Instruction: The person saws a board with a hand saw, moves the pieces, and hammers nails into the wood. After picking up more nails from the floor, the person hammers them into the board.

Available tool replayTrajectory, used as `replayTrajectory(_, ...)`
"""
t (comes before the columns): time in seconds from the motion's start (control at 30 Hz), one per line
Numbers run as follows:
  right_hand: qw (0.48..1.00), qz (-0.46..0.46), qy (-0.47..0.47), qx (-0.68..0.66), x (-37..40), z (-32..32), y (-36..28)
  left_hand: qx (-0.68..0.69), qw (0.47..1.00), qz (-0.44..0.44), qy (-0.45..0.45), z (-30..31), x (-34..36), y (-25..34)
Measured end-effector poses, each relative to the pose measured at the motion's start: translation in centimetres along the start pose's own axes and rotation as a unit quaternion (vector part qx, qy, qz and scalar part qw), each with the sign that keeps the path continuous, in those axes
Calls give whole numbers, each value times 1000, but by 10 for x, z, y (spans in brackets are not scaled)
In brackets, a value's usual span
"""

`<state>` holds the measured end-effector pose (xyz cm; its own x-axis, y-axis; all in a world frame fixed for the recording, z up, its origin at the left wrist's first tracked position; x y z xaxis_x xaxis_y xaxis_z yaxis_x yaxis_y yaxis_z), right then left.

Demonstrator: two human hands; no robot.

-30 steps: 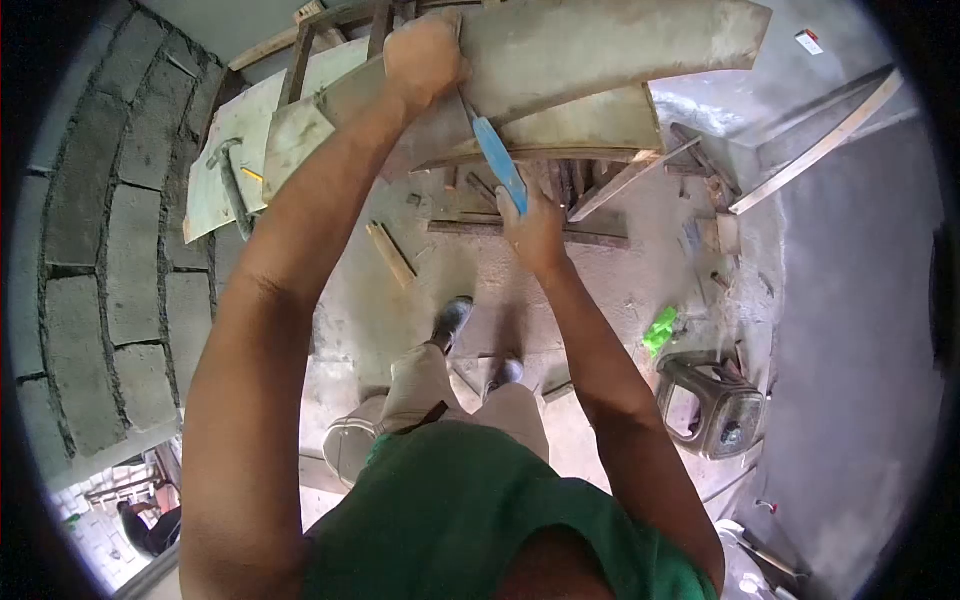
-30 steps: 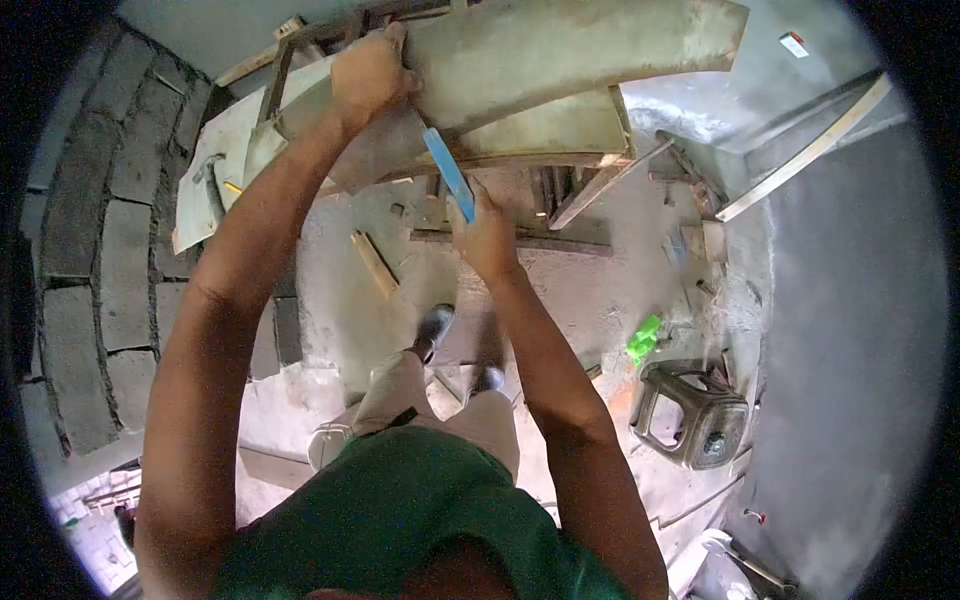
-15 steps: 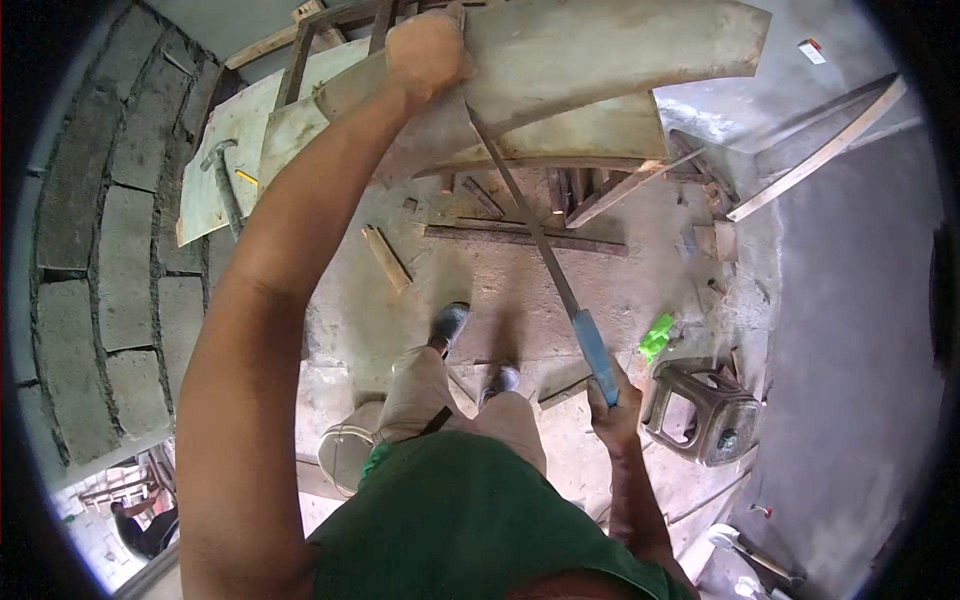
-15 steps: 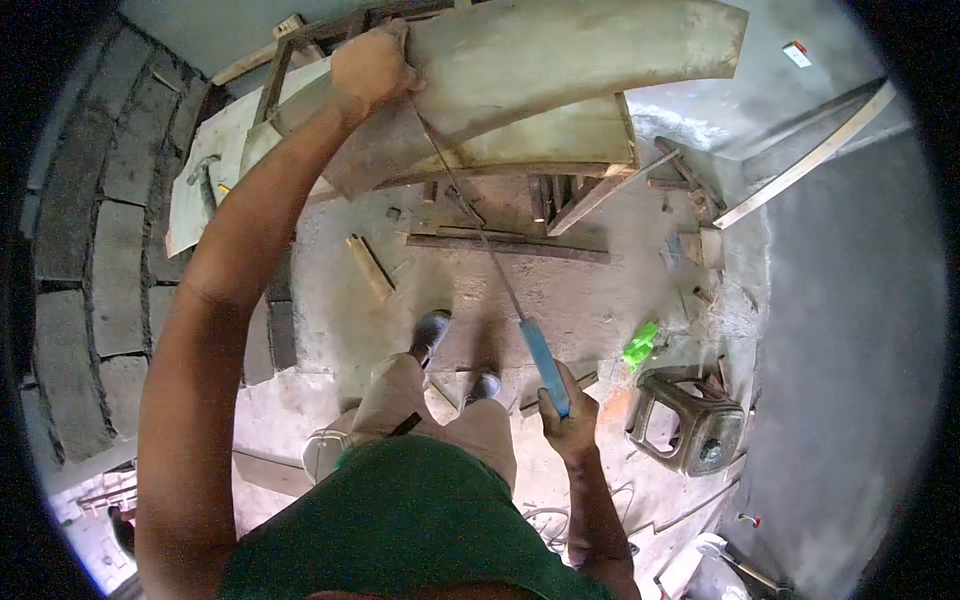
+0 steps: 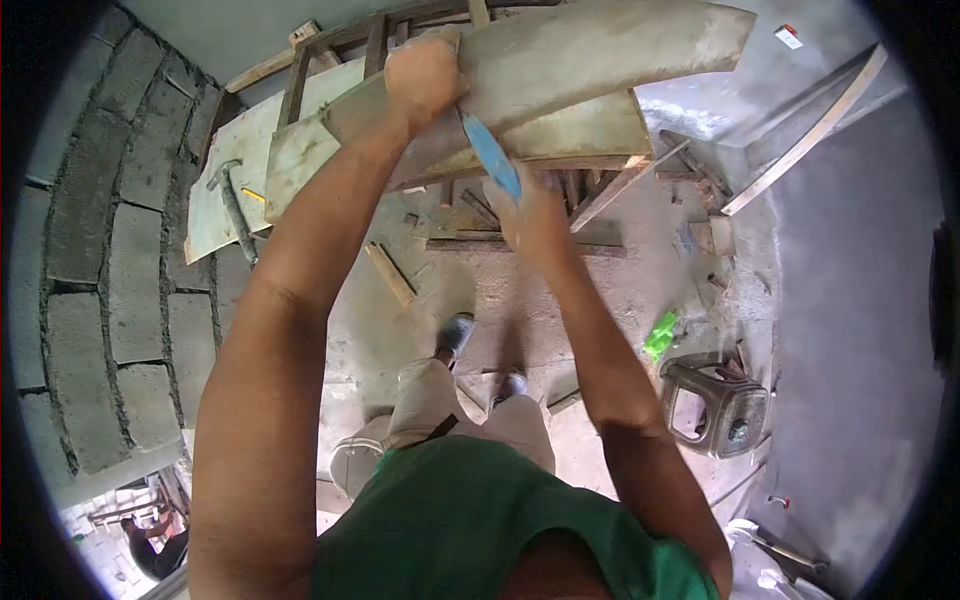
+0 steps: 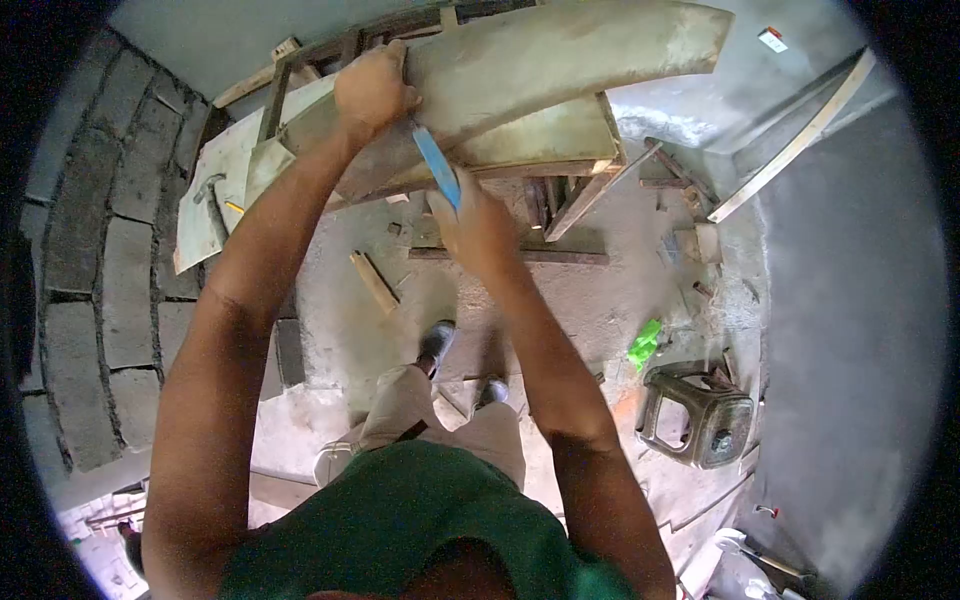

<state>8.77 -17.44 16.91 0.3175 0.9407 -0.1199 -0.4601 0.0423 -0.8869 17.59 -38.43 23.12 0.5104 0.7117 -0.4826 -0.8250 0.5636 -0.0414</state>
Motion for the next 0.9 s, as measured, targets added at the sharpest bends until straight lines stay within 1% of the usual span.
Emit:
replayTrajectory(0.03, 1000, -19, 16, -1, 24, -4, 22, 4, 1000, 1, 1, -1, -2, -2)
replayTrajectory(0.07, 999, -33, 32, -2, 48, -3, 48, 4, 1000, 3, -23, 0, -8, -6)
replayTrajectory(0.1, 999, -2, 46, -20, 71, 1, 72, 3, 999, 8, -49, -2, -13, -12)
replayTrajectory(0.13, 997, 21, 57, -41, 101, 10, 90, 2, 998, 11, -56, -6, -13, -18)
replayTrajectory(0.17, 997, -81, 2, 11, 129, 29, 90, -10, 997, 9, -76, -11, -18, -22)
replayTrajectory(0.23, 997, -66, 4, 26, 181, 62, 89, -15, 995, 6, -102, -19, -24, -23)
replayTrajectory(0.27, 997, -65, 5, 28, 184, 72, 76, -2, 995, 2, -99, -16, -28, -23)
replayTrajectory(0.33, 987, -149, -63, 11, 175, 80, 55, 1, 995, 3, -96, -17, -33, -29)
replayTrajectory(0.4, 999, 33, -2, 0, 93, 22, 94, -35, 991, 19, -128, -18, -34, -26)
replayTrajectory(0.43, 992, -114, -50, 1, 43, -10, 99, -34, 990, 20, -136, -19, -26, -24)
replayTrajectory(0.47, 999, 13, 38, 12, 3, -41, 104, -26, 992, 12, -124, -17, -30, -23)
replayTrajectory(0.53, 989, 95, 115, -2, -18, -53, 90, -26, 993, 1, -112, -14, -34, -29)
replayTrajectory(0.57, 989, 91, 119, 1, -22, -47, 78, -23, 993, 9, -117, -19, -32, -28)
replayTrajectory(0.63, 996, 36, 9, 86, -35, -24, 39, -11, 993, 22, -115, -17, -26, -18)
replayTrajectory(0.67, 995, 38, 8, 91, -42, -18, 26, -18, 998, 8, -57, -9, -19, -11)
replayTrajectory(0.7, 996, 16, -18, 85, -48, -16, 15, -27, 1000, -4, 0, -4, -11, -8)
replayTrajectory(0.73, 996, -5, -42, 76, -51, -16, 9, -28, 1000, -1, 2, -3, -13, -11)
replayTrajectory(0.77, 996, -8, -44, 77, -36, -17, 17, -20, 999, 8, -34, -8, -14, -14)
replayTrajectory(0.8, 999, -1, -5, 46, -8, -15, 33, -11, 997, 17, -69, -13, -16, -16)
replayTrajectory(0.83, 999, 13, 35, 16, 18, -8, 48, -9, 998, 18, -63, -16, -23, -20)
replayTrajectory(0.87, 998, -41, 41, 2, 61, 6, 62, -11, 997, 23, -72, -20, -32, -27)
replayTrajectory(0.9, 999, -45, 17, -12, 103, 24, 89, -13, 995, 28, -92, -28, -31, -30)
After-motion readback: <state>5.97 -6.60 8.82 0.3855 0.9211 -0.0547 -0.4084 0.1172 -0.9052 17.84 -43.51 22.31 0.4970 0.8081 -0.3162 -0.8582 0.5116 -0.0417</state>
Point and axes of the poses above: each hand's wrist, its own x-axis away from the middle knuckle, its own z-axis out of the back of the hand, y = z × x, the point moved 2 cm from there along -x, towards the middle knuckle, and after that the axes turned 6 degrees about -x, right-handed, at the moved point
